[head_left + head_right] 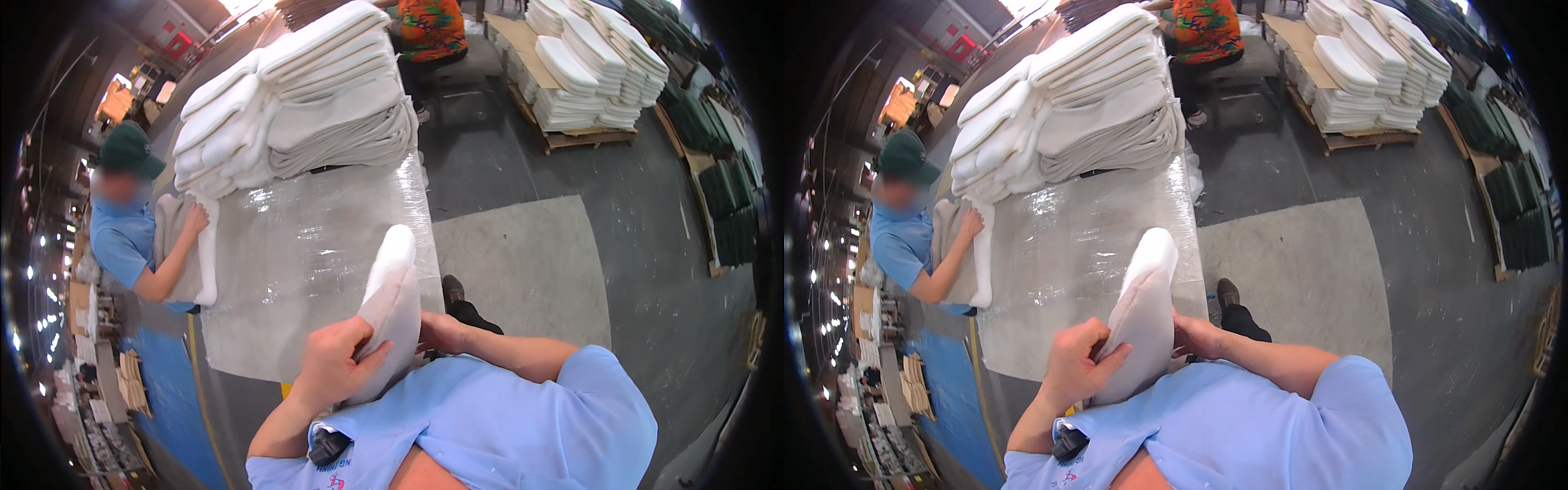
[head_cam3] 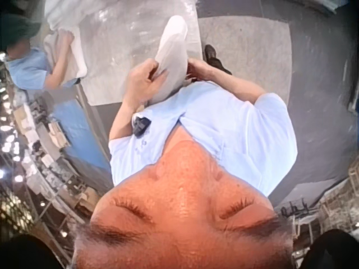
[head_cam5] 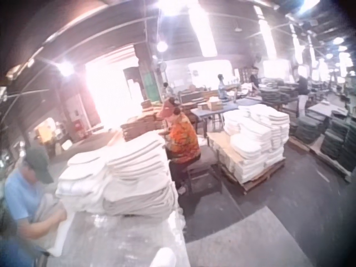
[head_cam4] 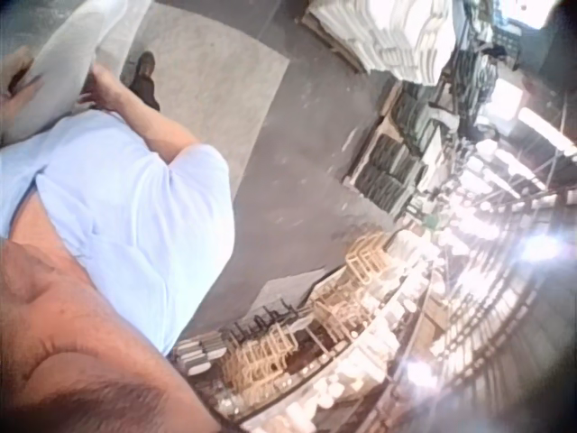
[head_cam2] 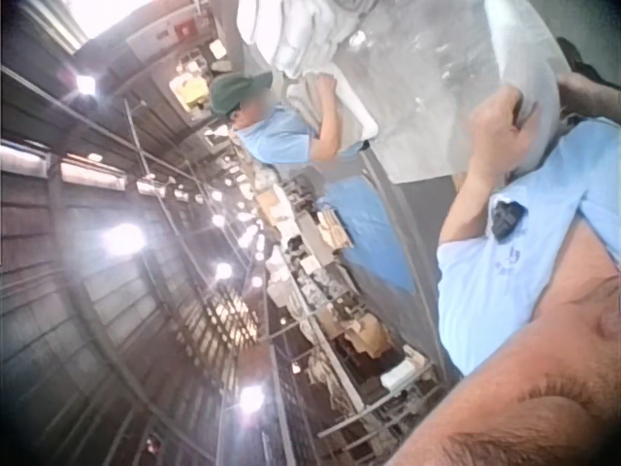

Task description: The person picks up white foam inserts and gray fabric covers, inserts the foam into the covers, and places the finished cushions on a nearby stack. The person repeats this process multiple times while coworkers handle similar items nearby.

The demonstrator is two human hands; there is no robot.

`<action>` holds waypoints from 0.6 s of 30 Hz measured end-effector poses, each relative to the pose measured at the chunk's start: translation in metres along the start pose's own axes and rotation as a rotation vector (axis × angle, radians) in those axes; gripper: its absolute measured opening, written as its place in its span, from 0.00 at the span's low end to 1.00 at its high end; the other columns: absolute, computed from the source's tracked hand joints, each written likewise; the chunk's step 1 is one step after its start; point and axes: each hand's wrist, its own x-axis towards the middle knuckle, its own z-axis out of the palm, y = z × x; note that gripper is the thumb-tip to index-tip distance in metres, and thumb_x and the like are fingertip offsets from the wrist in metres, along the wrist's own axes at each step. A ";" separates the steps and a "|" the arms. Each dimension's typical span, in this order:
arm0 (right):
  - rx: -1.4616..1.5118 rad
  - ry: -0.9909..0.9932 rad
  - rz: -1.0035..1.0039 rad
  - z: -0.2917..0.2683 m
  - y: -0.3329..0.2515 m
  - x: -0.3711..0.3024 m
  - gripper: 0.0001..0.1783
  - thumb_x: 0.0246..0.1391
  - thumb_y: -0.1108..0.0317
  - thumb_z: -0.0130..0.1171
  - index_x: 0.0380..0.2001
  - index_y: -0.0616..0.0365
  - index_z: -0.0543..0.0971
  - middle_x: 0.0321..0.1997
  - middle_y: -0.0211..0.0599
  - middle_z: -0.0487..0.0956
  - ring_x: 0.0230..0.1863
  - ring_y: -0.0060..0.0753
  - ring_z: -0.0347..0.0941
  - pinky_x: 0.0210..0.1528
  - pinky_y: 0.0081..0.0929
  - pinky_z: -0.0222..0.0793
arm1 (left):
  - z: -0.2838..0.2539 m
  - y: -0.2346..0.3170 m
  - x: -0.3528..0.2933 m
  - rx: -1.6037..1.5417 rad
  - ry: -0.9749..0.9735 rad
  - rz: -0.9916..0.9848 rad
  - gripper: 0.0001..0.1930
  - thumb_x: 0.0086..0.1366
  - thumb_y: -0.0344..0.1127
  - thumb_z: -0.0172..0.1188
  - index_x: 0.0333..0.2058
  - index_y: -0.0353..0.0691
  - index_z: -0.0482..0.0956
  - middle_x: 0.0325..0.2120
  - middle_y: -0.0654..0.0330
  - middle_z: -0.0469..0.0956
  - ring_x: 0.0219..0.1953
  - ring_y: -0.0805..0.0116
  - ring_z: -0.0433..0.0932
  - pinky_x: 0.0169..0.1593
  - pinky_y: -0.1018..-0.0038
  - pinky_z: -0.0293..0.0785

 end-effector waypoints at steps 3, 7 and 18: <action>0.131 -0.104 -0.066 0.008 -0.011 -0.002 0.40 0.72 0.35 0.34 0.72 0.53 0.63 0.73 0.42 0.67 0.72 0.43 0.64 0.71 0.45 0.60 | 0.005 0.002 -0.002 -0.009 -0.030 0.086 0.14 0.57 0.35 0.74 0.29 0.36 0.76 0.19 0.58 0.74 0.19 0.66 0.71 0.24 0.70 0.67; 0.299 -0.255 -0.141 0.002 -0.019 -0.003 0.33 0.73 0.46 0.38 0.70 0.55 0.65 0.72 0.43 0.69 0.70 0.45 0.66 0.73 0.47 0.61 | 0.001 0.007 0.000 -0.156 -0.181 0.041 0.15 0.59 0.39 0.74 0.32 0.37 0.78 0.22 0.59 0.75 0.21 0.65 0.73 0.27 0.70 0.70; 0.697 -0.374 -0.102 -0.024 -0.037 0.011 0.39 0.70 0.37 0.39 0.56 0.67 0.78 0.55 0.53 0.82 0.56 0.51 0.79 0.64 0.47 0.71 | 0.014 -0.044 -0.025 -0.661 -0.517 0.124 0.21 0.70 0.45 0.64 0.56 0.39 0.81 0.42 0.56 0.75 0.46 0.62 0.76 0.52 0.68 0.72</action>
